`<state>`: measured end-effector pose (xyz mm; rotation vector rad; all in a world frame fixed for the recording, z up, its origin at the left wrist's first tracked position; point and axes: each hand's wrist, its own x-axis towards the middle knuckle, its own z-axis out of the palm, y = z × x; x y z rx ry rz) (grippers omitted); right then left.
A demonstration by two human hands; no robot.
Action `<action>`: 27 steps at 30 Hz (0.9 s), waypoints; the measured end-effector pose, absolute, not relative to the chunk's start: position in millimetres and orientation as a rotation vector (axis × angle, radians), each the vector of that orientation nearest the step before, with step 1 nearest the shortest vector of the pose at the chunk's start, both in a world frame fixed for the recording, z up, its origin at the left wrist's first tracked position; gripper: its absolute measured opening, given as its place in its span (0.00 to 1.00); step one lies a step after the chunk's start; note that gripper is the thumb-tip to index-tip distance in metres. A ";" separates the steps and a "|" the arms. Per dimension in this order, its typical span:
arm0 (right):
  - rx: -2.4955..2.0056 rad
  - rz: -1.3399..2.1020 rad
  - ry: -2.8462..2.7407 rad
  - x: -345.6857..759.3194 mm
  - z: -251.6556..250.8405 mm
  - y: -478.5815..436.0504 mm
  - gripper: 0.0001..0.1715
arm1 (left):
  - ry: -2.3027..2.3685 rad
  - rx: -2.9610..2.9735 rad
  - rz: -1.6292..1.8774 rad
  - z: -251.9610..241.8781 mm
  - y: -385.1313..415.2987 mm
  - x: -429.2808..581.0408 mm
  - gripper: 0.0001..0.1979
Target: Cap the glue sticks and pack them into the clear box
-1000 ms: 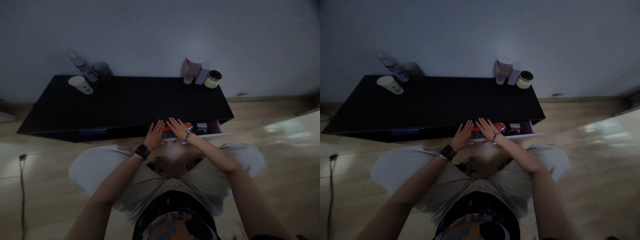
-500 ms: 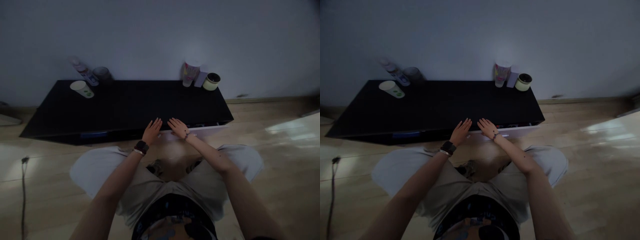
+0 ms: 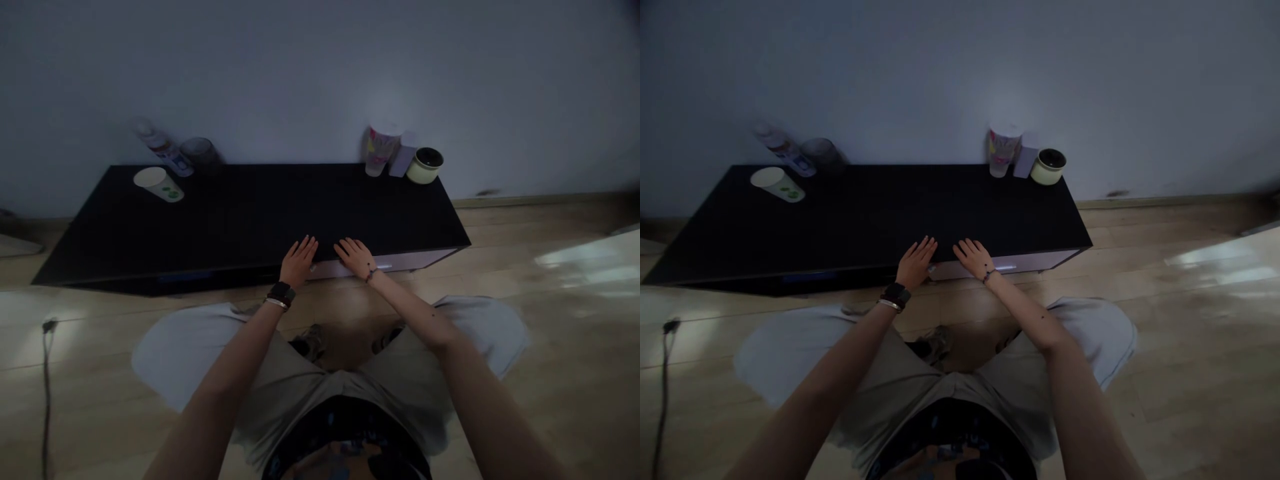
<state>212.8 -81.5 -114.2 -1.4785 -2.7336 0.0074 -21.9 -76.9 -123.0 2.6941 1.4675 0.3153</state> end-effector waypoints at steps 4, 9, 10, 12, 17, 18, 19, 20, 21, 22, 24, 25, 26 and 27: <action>-1.455 -0.049 -2.729 213.7 -121.0 -78.5 0.27 | 1.451 2.697 0.332 -126.8 -73.9 -22.9 0.30; -1.456 -0.099 -2.660 214.4 -133.5 -76.9 0.26 | 1.463 2.658 0.426 -130.1 -72.9 -20.9 0.27; -1.457 -0.106 -2.652 214.3 -135.3 -77.0 0.26 | 1.466 2.654 0.435 -130.5 -72.9 -20.4 0.27; -1.453 -0.115 -2.650 213.9 -137.8 -77.3 0.25 | 1.472 2.647 0.435 -130.9 -73.1 -19.4 0.27; -1.479 -0.128 -2.668 210.2 -136.0 -78.5 0.26 | 1.513 2.630 0.385 -127.3 -73.6 -15.6 0.30; -1.492 -0.126 -2.675 208.8 -133.9 -79.0 0.27 | 1.525 2.630 0.359 -125.0 -74.0 -13.8 0.30; -1.507 -0.120 -2.684 207.3 -130.9 -79.9 0.27 | 1.539 2.630 0.325 -122.0 -74.7 -11.5 0.30; -1.524 -0.108 -2.696 205.7 -127.2 -81.2 0.28 | 1.554 2.631 0.285 -118.3 -75.6 -8.8 0.30; -1.541 -0.091 -2.712 204.2 -122.5 -82.9 0.28 | 1.570 2.632 0.237 -113.8 -76.8 -5.8 0.30; -1.557 -0.066 -2.731 202.9 -116.7 -85.1 0.28 | 1.583 2.634 0.183 -108.6 -78.1 -2.8 0.30; -1.578 0.014 -2.790 201.7 -101.3 -89.9 0.31 | 1.579 2.640 0.061 -95.5 -80.3 2.2 0.30; -1.590 0.079 -2.830 202.1 -91.1 -92.0 0.33 | 1.554 2.637 -0.006 -87.2 -80.7 3.5 0.31; -1.614 0.169 -2.875 203.1 -78.7 -93.3 0.37 | 1.516 2.614 -0.080 -77.3 -80.2 3.6 0.32; -1.644 0.289 -2.923 205.0 -64.0 -93.6 0.41 | 1.452 2.569 -0.153 -65.5 -78.7 2.4 0.33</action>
